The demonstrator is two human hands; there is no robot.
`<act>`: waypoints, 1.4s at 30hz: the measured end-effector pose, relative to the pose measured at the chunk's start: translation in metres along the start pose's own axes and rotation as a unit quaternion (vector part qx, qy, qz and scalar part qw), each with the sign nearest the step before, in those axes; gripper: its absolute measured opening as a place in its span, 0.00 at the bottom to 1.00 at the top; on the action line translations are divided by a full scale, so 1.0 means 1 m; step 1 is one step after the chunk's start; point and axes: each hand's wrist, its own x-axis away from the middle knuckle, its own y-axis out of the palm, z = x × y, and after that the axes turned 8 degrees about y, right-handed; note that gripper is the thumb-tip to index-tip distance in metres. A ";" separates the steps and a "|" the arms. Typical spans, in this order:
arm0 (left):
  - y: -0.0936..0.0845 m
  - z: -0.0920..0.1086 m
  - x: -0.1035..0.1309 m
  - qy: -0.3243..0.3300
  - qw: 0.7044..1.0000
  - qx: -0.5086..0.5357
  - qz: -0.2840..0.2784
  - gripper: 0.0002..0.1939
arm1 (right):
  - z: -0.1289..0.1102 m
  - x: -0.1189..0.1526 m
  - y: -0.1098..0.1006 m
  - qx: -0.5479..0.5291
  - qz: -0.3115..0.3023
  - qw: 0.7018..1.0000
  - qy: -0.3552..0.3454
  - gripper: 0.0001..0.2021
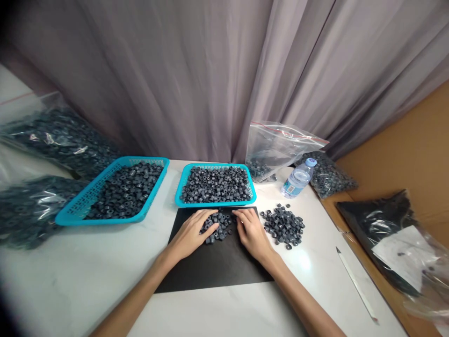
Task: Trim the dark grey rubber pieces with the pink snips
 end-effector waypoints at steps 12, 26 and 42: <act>0.000 0.002 -0.001 -0.002 0.999 -0.015 -0.029 0.22 | -0.006 -0.019 0.019 -0.077 -0.045 0.996 0.000 0.20; 0.005 0.001 -0.006 0.016 0.997 -0.049 -0.058 0.26 | -0.016 -0.019 0.017 -0.087 -0.070 0.994 -0.005 0.15; -0.004 0.008 -0.008 -0.010 0.997 -0.033 -0.064 0.24 | 0.002 -0.033 -0.061 0.274 -0.234 0.927 0.103 0.10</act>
